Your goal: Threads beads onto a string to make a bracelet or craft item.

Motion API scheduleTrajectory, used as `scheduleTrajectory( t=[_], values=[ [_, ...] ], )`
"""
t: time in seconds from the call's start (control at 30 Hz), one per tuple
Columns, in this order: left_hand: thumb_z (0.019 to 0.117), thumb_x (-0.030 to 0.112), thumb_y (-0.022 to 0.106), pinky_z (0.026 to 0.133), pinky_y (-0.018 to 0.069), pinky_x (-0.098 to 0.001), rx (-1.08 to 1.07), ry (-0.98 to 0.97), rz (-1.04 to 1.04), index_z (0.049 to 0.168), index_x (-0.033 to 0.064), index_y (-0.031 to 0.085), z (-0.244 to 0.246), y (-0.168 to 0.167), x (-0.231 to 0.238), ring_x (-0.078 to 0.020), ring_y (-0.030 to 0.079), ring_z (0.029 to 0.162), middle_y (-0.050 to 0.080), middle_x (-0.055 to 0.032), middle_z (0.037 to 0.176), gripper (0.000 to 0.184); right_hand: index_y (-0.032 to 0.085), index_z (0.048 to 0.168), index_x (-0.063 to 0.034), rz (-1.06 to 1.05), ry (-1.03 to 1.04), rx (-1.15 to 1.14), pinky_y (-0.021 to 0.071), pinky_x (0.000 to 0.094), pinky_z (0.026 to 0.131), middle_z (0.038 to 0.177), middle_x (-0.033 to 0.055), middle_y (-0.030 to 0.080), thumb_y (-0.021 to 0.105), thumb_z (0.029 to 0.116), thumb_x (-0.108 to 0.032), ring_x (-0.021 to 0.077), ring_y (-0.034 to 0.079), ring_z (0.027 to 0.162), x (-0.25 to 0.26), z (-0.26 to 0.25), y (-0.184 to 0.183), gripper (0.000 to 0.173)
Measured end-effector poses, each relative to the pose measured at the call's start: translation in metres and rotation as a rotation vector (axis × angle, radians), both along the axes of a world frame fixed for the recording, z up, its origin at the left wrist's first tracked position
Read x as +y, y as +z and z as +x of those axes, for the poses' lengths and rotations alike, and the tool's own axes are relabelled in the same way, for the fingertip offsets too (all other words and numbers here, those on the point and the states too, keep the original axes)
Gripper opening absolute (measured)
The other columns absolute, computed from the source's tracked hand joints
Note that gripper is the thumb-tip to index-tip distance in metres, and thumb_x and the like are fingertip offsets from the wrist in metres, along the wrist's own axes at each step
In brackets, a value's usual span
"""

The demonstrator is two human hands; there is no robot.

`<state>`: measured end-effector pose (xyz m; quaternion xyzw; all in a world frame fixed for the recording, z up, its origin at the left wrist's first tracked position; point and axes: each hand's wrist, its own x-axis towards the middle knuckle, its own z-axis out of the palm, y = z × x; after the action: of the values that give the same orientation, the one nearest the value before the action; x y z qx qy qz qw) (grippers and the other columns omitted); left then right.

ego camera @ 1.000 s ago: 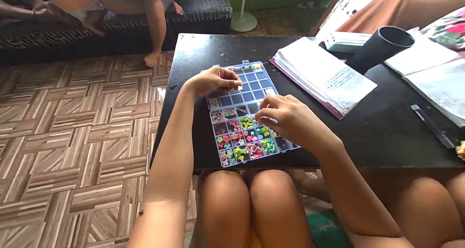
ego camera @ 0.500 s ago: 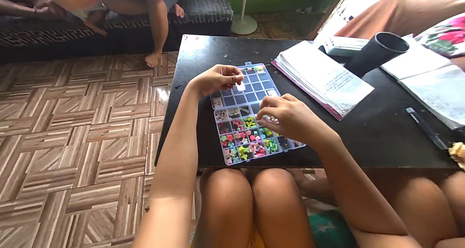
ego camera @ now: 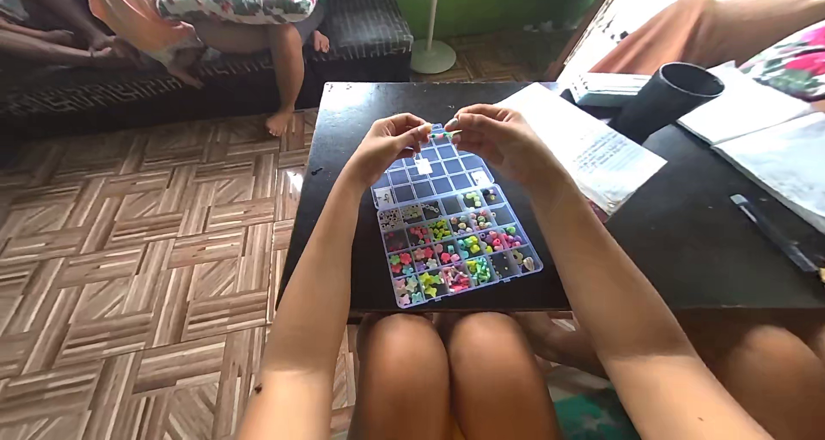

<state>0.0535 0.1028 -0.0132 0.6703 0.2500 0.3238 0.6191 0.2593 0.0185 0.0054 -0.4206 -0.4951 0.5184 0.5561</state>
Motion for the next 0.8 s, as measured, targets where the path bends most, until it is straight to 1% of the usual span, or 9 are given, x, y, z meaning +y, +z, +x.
scheduleTrajectory(
  t=[0.03, 0.1, 0.17, 0.3, 0.43, 0.5, 0.57, 0.67, 0.8],
  values=[
    [0.1046, 0.008, 0.053, 0.075, 0.0551, -0.0206, -0.025, 0.020, 0.001, 0.103, 0.0067, 0.063, 0.002, 0.001, -0.002, -0.0019, 0.063, 0.077, 0.065, 0.0052, 0.087, 0.009, 0.068, 0.100, -0.0083, -0.055, -0.052, 0.097, 0.0597, 0.0219, 0.078, 0.092, -0.0008, 0.074, 0.049, 0.1049, -0.007, 0.0058, 0.071, 0.079, 0.001, -0.002, -0.003, 0.019],
    [0.1045, 0.007, 0.054, 0.076, 0.0559, -0.0212, -0.056, 0.047, -0.015, 0.103, 0.0072, 0.062, 0.006, 0.003, -0.009, -0.0026, 0.065, 0.079, 0.066, 0.0053, 0.087, 0.008, 0.065, 0.101, -0.0067, -0.151, -0.151, 0.255, 0.0595, 0.0199, 0.075, 0.088, 0.0000, 0.073, 0.049, 0.1060, -0.007, 0.0056, 0.071, 0.076, -0.004, -0.005, -0.007, 0.017],
    [0.1044, 0.008, 0.054, 0.076, 0.0569, -0.0214, -0.059, 0.051, -0.025, 0.103, 0.0078, 0.062, 0.013, 0.003, -0.015, -0.0028, 0.066, 0.078, 0.067, 0.0056, 0.087, 0.008, 0.062, 0.104, -0.0051, -0.224, -0.231, 0.307, 0.0597, 0.0192, 0.074, 0.085, 0.0004, 0.072, 0.049, 0.1062, -0.007, 0.0054, 0.071, 0.076, -0.008, -0.007, -0.003, 0.013],
    [0.1044, 0.008, 0.055, 0.074, 0.0570, -0.0210, -0.039, 0.030, -0.011, 0.104, 0.0070, 0.062, 0.018, 0.000, -0.019, -0.0028, 0.065, 0.077, 0.066, 0.0051, 0.087, 0.007, 0.063, 0.104, -0.0051, -0.245, -0.261, 0.227, 0.0585, 0.0170, 0.070, 0.084, -0.0007, 0.072, 0.051, 0.1059, -0.007, 0.0036, 0.070, 0.073, -0.007, -0.006, -0.004, 0.012],
    [0.1041, 0.008, 0.056, 0.074, 0.0572, -0.0208, -0.028, 0.027, 0.012, 0.103, 0.0066, 0.063, 0.017, -0.003, -0.017, -0.0023, 0.066, 0.077, 0.067, 0.0054, 0.087, 0.007, 0.062, 0.104, -0.0048, -0.213, -0.258, 0.187, 0.0583, 0.0182, 0.078, 0.088, -0.0017, 0.069, 0.054, 0.1049, -0.008, 0.0031, 0.069, 0.079, -0.004, -0.002, -0.011, 0.008],
    [0.1039, 0.008, 0.056, 0.073, 0.0569, -0.0211, -0.019, 0.028, 0.017, 0.104, 0.0061, 0.062, 0.020, -0.003, -0.020, -0.0026, 0.066, 0.076, 0.067, 0.0050, 0.087, 0.007, 0.063, 0.101, -0.0057, -0.211, -0.274, 0.183, 0.0585, 0.0182, 0.078, 0.088, -0.0026, 0.070, 0.055, 0.1052, -0.011, 0.0022, 0.069, 0.078, -0.004, -0.003, -0.012, 0.010],
    [0.1037, 0.008, 0.057, 0.074, 0.0570, -0.0216, -0.024, 0.026, 0.020, 0.104, 0.0058, 0.062, 0.022, -0.002, -0.023, -0.0031, 0.066, 0.077, 0.068, 0.0044, 0.087, 0.006, 0.064, 0.103, -0.0042, -0.198, -0.272, 0.178, 0.0583, 0.0188, 0.081, 0.090, -0.0018, 0.072, 0.054, 0.1055, -0.011, 0.0031, 0.071, 0.080, -0.004, -0.004, -0.011, 0.012],
    [0.1033, 0.007, 0.057, 0.074, 0.0573, -0.0216, -0.059, 0.018, 0.049, 0.103, 0.0057, 0.063, 0.024, -0.003, -0.025, -0.0030, 0.066, 0.077, 0.068, 0.0045, 0.086, 0.006, 0.067, 0.109, -0.0010, -0.183, -0.232, 0.155, 0.0568, 0.0192, 0.087, 0.094, -0.0005, 0.073, 0.056, 0.1032, -0.003, 0.0036, 0.071, 0.086, -0.005, -0.002, -0.010, 0.013],
    [0.1031, 0.007, 0.058, 0.076, 0.0578, -0.0222, -0.086, 0.044, 0.073, 0.105, 0.0048, 0.063, 0.026, -0.005, -0.025, -0.0030, 0.066, 0.078, 0.067, 0.0049, 0.087, 0.006, 0.065, 0.116, -0.0006, -0.140, -0.203, 0.172, 0.0579, 0.0202, 0.087, 0.097, -0.0001, 0.071, 0.056, 0.1009, 0.003, 0.0044, 0.070, 0.086, -0.006, -0.004, -0.011, 0.018]
  ],
)
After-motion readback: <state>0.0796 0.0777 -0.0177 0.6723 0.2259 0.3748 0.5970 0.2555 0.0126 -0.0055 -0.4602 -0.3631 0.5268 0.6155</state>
